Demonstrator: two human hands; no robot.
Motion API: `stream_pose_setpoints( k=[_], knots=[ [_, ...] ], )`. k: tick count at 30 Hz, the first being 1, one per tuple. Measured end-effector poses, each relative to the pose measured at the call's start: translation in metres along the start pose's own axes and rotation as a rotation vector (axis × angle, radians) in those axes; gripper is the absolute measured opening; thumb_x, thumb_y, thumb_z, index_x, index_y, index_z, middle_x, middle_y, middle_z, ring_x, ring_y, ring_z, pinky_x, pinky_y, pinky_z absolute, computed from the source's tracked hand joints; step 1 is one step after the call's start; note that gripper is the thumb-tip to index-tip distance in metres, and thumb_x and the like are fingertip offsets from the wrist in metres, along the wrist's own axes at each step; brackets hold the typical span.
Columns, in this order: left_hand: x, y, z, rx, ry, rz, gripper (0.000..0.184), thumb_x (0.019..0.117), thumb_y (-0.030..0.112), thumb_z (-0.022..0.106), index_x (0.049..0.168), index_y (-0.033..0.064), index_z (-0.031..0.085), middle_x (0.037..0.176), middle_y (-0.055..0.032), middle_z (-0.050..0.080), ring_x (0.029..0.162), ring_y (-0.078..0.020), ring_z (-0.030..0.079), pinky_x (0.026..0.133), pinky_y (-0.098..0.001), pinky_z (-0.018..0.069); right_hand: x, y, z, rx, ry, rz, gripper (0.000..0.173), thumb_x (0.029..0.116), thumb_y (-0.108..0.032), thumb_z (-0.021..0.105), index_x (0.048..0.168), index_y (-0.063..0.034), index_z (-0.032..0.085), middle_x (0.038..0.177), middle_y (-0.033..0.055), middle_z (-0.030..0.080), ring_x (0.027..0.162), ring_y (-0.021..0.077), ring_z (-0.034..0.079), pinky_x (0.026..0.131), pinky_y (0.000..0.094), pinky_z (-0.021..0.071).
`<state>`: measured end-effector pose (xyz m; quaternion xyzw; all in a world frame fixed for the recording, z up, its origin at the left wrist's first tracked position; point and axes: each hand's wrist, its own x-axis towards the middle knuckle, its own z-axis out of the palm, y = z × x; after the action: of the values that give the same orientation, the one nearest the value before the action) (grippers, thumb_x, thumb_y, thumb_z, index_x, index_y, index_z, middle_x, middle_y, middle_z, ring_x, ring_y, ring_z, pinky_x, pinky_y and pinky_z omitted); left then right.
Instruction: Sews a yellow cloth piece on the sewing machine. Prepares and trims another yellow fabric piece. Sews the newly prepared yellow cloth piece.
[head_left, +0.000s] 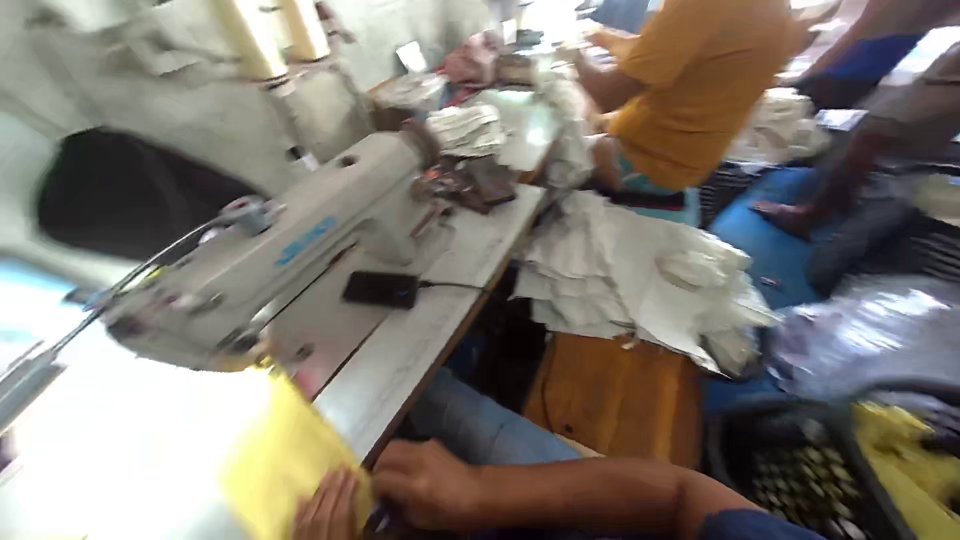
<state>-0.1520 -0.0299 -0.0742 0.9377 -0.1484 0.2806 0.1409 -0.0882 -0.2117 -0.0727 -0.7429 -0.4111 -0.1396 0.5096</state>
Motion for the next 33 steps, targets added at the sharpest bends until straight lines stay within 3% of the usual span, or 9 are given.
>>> stream_pose_setpoints(
  k=[2,5,8,11,14,16,20,27,33],
  knots=[
    [0.004,0.003,0.002,0.055,0.085,-0.010,0.027,0.0978,0.008,0.053,0.111,-0.0012,0.074,0.116,-0.0179,0.074,0.116,-0.0323,0.068,0.106,-0.0453,0.0497,0.001,0.003,-0.004,-0.011,-0.021,-0.028,0.017,0.0831,0.009,0.067,0.097,0.0017,0.073,0.100,0.0170,0.072,0.096,0.0284,0.072,0.080,0.0375,0.0618],
    [0.009,0.004,0.006,0.104,0.155,-0.058,0.026,0.0947,0.003,0.054,0.104,0.0067,0.078,0.111,-0.0081,0.077,0.109,-0.0236,0.072,0.097,-0.0352,0.0553,0.000,0.009,0.001,-0.053,-0.021,-0.072,0.016,0.0845,0.006,0.064,0.095,-0.0036,0.071,0.097,0.0122,0.070,0.090,0.0213,0.070,0.076,0.0291,0.0607],
    [0.014,0.009,0.003,0.033,0.085,-0.124,0.027,0.0883,0.000,0.060,0.106,0.0087,0.078,0.117,-0.0059,0.076,0.112,-0.0243,0.070,0.098,-0.0378,0.0548,-0.003,0.017,0.003,-0.063,-0.034,-0.084,0.015,0.0883,0.002,0.063,0.098,-0.0056,0.070,0.100,0.0120,0.068,0.091,0.0181,0.069,0.078,0.0254,0.0600],
    [0.019,0.011,-0.016,-0.166,-0.085,-0.215,0.041,0.0741,0.004,0.060,0.110,0.0103,0.078,0.129,-0.0047,0.071,0.122,-0.0265,0.065,0.099,-0.0485,0.0515,-0.005,0.022,0.000,-0.068,-0.070,-0.104,0.015,0.0895,0.000,0.061,0.099,-0.0065,0.069,0.101,0.0118,0.068,0.090,0.0160,0.069,0.076,0.0225,0.0590],
    [0.027,0.009,-0.025,-0.281,-0.117,-0.311,0.033,0.0884,0.009,0.052,0.108,0.0065,0.079,0.126,-0.0070,0.073,0.121,-0.0273,0.065,0.098,-0.0496,0.0501,-0.006,0.023,0.000,-0.072,-0.084,-0.109,0.015,0.0875,0.000,0.061,0.096,-0.0066,0.071,0.097,0.0110,0.070,0.087,0.0157,0.069,0.076,0.0212,0.0576],
    [0.033,0.012,-0.013,-0.104,-0.042,-0.359,0.027,0.0974,0.017,0.057,0.111,0.0062,0.078,0.125,-0.0083,0.073,0.118,-0.0309,0.067,0.097,-0.0500,0.0530,-0.005,0.025,-0.001,-0.070,-0.084,-0.108,0.014,0.0878,-0.001,0.060,0.095,-0.0067,0.071,0.096,0.0098,0.070,0.088,0.0145,0.070,0.078,0.0200,0.0571],
    [0.031,0.020,0.007,0.108,-0.037,-0.360,0.032,0.0971,0.028,0.062,0.123,0.0133,0.075,0.136,-0.0054,0.068,0.130,-0.0356,0.060,0.106,-0.0601,0.0450,-0.004,0.028,-0.006,-0.081,-0.102,-0.107,0.013,0.0889,-0.003,0.060,0.096,-0.0068,0.071,0.095,0.0094,0.070,0.087,0.0137,0.069,0.079,0.0185,0.0560],
    [0.039,0.007,0.006,0.139,-0.059,-0.345,0.033,0.0969,0.031,0.060,0.122,0.0188,0.076,0.135,-0.0065,0.068,0.129,-0.0342,0.061,0.106,-0.0584,0.0450,0.019,0.027,-0.007,-0.189,-0.143,-0.173,0.016,0.0911,-0.003,0.057,0.096,-0.0089,0.071,0.093,0.0087,0.069,0.080,0.0162,0.068,0.062,0.0227,0.0552],
    [0.060,-0.022,0.001,0.069,-0.156,-0.357,0.033,0.0978,0.031,0.062,0.126,0.0198,0.075,0.139,-0.0098,0.065,0.131,-0.0364,0.059,0.108,-0.0607,0.0432,0.048,0.036,0.001,-0.242,-0.176,-0.183,0.016,0.0847,0.000,0.060,0.092,-0.0048,0.073,0.091,0.0112,0.070,0.073,0.0221,0.069,0.053,0.0293,0.0550]
  ],
)
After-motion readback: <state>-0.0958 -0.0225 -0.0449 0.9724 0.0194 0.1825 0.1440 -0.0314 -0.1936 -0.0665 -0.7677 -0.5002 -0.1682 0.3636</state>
